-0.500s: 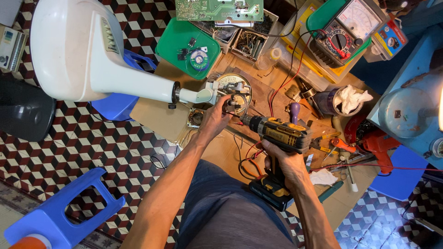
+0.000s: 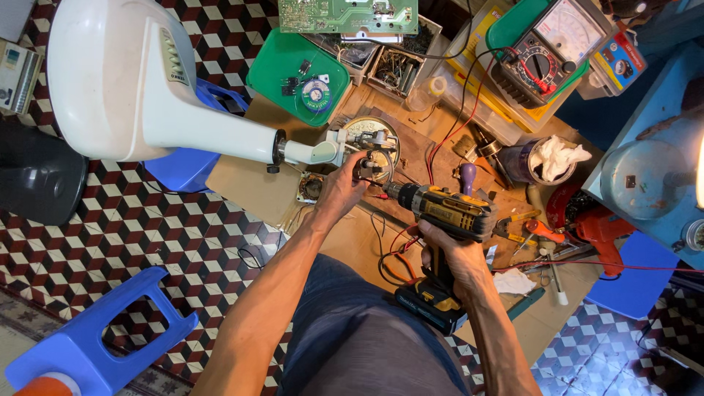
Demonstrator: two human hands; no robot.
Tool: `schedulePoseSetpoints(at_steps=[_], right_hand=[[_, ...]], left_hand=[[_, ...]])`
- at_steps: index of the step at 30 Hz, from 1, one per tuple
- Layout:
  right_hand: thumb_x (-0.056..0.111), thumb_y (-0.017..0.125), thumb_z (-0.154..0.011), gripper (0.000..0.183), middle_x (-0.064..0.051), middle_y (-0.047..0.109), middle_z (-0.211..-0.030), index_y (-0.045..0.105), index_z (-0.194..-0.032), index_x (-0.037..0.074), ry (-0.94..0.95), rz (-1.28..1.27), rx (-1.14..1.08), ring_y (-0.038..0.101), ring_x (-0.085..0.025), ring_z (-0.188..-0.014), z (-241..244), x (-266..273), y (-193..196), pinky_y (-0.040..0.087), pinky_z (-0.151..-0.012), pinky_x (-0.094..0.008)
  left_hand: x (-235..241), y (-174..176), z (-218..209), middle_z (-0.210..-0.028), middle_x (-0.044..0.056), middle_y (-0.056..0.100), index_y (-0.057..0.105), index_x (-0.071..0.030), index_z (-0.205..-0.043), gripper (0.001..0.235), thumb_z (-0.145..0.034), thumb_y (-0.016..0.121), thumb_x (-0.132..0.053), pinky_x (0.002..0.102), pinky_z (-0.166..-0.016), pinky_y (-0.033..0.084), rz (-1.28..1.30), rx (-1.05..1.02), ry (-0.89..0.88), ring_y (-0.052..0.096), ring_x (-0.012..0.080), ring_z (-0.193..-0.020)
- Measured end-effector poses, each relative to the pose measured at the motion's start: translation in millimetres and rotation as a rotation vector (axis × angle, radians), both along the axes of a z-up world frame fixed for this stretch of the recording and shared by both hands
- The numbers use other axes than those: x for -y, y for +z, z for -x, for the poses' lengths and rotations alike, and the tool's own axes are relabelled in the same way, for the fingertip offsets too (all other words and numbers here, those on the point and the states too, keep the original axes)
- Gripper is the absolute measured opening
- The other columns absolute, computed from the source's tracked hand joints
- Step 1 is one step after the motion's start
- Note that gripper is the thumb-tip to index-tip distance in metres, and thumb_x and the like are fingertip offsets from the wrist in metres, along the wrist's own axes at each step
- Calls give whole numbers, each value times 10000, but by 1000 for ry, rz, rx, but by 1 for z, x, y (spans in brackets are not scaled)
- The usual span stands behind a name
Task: The person disassembles a small motor or fan component on a workbench, uses a power drill to remove screws, and cleans parts with a cloth. They handle wires, a circuit board, and various tools while working on the device.
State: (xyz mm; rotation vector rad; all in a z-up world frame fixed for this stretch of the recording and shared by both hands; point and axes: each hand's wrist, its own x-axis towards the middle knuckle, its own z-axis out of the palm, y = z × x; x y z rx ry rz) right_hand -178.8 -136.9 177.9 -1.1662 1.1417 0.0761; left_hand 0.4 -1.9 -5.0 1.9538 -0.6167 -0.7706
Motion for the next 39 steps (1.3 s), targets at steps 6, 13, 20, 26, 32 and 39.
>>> schedulePoseSetpoints(at_steps=[6,13,20,26,32,39], right_hand=[[228,811,-840,275,-86,631,-642,717,-954,-4,202,65,-44,582,-134,-485,-7,12,4,450,-439,-279],[209,779,-850,226,-43,581,-580,663,-868,16,123,38,-36,516,-130,-434,-19,7,12,409,-394,-296],[198,781,-843,201,-49,607,-618,676,-887,33,60,50,-8,540,-122,-445,-11,-10,11,427,-398,-280],[218,785,-835,239,-67,658,-655,694,-877,0,18,32,-26,528,-127,-429,-2,-13,8,428,-382,-289],[237,796,-829,265,-73,639,-694,713,-920,2,15,32,-28,529,-122,-453,-3,-11,10,424,-402,-285],[243,796,-827,306,-88,667,-776,682,-952,-12,9,40,10,559,-125,-486,-4,-10,11,460,-423,-291]], left_hand=[[-2,-4,2,-1219,238,708,470,-140,-1443,634,-868,716,-39,449,-918,570,70,26,-1,713,375,-1113],[-1,-4,7,-1217,237,704,479,-82,-1462,617,-877,673,-56,435,-861,598,87,132,31,733,368,-1028],[-2,4,7,-1226,242,694,451,-96,-1488,644,-871,633,-83,446,-865,588,22,66,18,734,377,-989],[-4,5,9,-1282,240,675,441,-101,-1494,645,-880,637,-77,452,-914,576,56,76,15,716,395,-1049],[-4,7,9,-1296,224,674,438,-109,-1497,637,-892,638,-88,439,-921,582,40,52,18,712,380,-1075],[-2,4,10,-1326,222,655,435,-88,-1501,646,-885,629,-91,410,-968,581,44,30,21,708,360,-1110]])
